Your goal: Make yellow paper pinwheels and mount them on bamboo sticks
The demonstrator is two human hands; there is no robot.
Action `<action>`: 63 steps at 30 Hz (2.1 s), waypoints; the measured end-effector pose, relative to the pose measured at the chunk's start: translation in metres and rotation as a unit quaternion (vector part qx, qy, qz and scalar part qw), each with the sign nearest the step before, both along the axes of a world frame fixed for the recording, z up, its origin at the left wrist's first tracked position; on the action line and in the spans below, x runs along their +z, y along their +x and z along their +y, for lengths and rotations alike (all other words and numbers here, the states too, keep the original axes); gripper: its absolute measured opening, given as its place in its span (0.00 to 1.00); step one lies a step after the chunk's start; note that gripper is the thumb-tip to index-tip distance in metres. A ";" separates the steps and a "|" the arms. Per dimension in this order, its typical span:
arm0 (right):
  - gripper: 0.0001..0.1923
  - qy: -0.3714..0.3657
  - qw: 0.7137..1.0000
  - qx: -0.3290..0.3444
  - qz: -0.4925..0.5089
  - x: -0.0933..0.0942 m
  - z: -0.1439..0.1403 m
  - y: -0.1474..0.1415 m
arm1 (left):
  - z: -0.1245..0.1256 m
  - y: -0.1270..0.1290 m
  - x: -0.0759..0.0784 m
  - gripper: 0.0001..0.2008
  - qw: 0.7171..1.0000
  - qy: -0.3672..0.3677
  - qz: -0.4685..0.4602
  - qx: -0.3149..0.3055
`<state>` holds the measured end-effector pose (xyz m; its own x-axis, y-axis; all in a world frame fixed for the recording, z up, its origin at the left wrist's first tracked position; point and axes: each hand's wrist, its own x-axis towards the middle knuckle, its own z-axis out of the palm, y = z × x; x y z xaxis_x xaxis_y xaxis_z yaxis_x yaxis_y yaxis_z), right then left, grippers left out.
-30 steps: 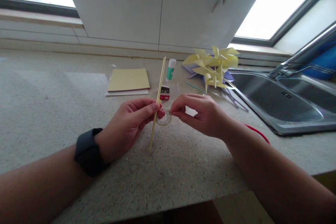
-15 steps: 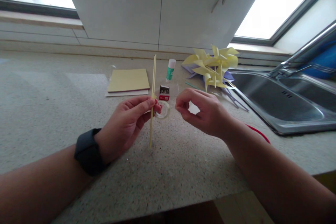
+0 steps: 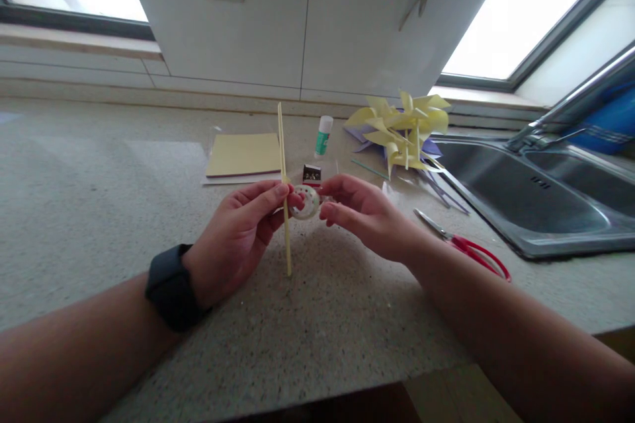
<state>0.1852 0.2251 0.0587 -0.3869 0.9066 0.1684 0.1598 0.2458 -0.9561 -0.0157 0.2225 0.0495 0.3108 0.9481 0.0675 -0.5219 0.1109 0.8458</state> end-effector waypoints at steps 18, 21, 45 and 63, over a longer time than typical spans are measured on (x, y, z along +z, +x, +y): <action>0.05 0.325 0.932 -0.138 -0.083 0.004 -0.002 0.002 | -0.002 -0.002 -0.002 0.04 0.999 -0.025 0.035 -0.013; 0.06 0.399 0.897 -0.134 -0.132 0.010 -0.004 0.005 | -0.001 -0.003 -0.003 0.04 0.998 -0.018 0.048 -0.022; 0.11 0.543 0.805 -0.056 -0.230 0.019 -0.010 0.009 | -0.005 -0.004 -0.003 0.06 0.994 0.024 0.108 -0.017; 0.14 0.571 0.770 -0.031 -0.285 0.021 -0.009 0.008 | -0.006 -0.001 -0.005 0.06 0.989 0.059 0.135 0.003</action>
<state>0.1937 0.2158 0.0798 -0.6543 0.3136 0.6882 0.5183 0.8486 0.1061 -0.0170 0.2167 0.0448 0.3269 0.9404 0.0934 -0.2747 -0.0001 0.9615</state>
